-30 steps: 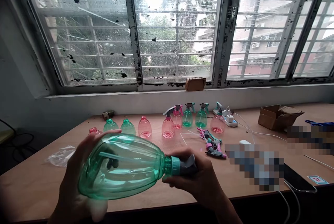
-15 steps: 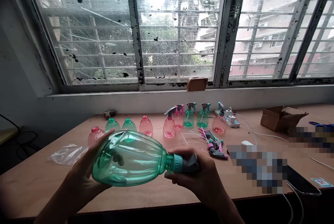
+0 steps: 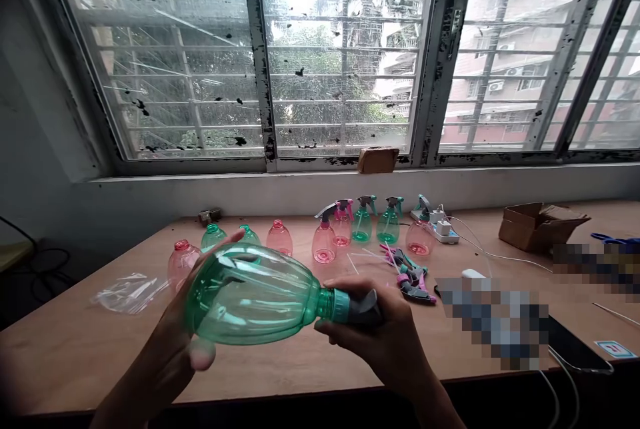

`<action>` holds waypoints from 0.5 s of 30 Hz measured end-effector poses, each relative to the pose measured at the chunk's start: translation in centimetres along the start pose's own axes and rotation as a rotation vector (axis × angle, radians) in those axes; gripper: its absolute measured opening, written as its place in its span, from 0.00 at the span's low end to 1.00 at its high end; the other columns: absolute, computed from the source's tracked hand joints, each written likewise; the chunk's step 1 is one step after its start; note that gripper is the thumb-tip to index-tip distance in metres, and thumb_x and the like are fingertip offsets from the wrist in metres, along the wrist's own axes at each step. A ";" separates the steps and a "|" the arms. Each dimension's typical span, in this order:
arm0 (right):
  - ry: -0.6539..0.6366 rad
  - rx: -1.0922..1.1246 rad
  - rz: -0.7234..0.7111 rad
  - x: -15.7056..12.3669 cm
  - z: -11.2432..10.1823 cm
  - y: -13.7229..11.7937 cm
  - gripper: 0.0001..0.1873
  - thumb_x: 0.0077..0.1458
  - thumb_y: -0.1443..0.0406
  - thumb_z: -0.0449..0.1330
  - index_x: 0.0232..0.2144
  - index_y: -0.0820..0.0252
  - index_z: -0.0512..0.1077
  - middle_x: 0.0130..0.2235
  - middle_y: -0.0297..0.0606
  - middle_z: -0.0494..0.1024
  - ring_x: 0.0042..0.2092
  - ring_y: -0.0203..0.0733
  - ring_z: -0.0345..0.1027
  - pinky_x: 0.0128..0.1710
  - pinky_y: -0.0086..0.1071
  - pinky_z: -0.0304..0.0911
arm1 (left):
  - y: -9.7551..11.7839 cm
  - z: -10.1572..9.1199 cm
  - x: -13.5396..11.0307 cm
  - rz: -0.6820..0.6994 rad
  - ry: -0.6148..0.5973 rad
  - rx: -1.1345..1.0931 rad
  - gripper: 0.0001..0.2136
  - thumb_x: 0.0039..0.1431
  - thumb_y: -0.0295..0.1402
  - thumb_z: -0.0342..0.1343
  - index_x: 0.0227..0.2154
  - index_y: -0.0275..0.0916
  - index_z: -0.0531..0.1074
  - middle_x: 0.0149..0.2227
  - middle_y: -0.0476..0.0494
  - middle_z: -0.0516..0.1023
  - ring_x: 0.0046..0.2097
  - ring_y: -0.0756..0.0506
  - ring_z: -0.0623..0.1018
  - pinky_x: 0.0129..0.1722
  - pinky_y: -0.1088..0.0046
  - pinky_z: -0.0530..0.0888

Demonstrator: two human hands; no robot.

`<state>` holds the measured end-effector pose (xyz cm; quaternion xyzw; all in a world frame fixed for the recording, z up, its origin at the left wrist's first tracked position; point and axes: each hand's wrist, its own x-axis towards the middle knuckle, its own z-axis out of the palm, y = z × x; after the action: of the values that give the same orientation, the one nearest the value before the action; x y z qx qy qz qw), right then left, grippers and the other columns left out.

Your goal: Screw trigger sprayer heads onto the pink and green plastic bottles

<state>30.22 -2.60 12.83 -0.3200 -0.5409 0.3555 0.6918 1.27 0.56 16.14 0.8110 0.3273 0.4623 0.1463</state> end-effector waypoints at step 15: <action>-0.037 0.088 0.086 0.2 -0.3 -0.8 0.21 0.46 0.56 0.88 0.39 0.55 0.89 0.21 0.31 0.83 0.23 0.41 0.80 0.24 0.29 0.77 | -1.5 -1.2 -0.8 0.003 -0.017 0.203 0.53 0.50 0.72 0.68 0.78 0.64 0.61 0.63 0.40 0.85 0.59 0.27 0.86 0.57 0.53 0.84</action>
<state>30.64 -2.88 13.53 -0.3056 -0.5232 0.4139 0.6794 -0.68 1.09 15.43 0.8259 0.3702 0.4201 0.0653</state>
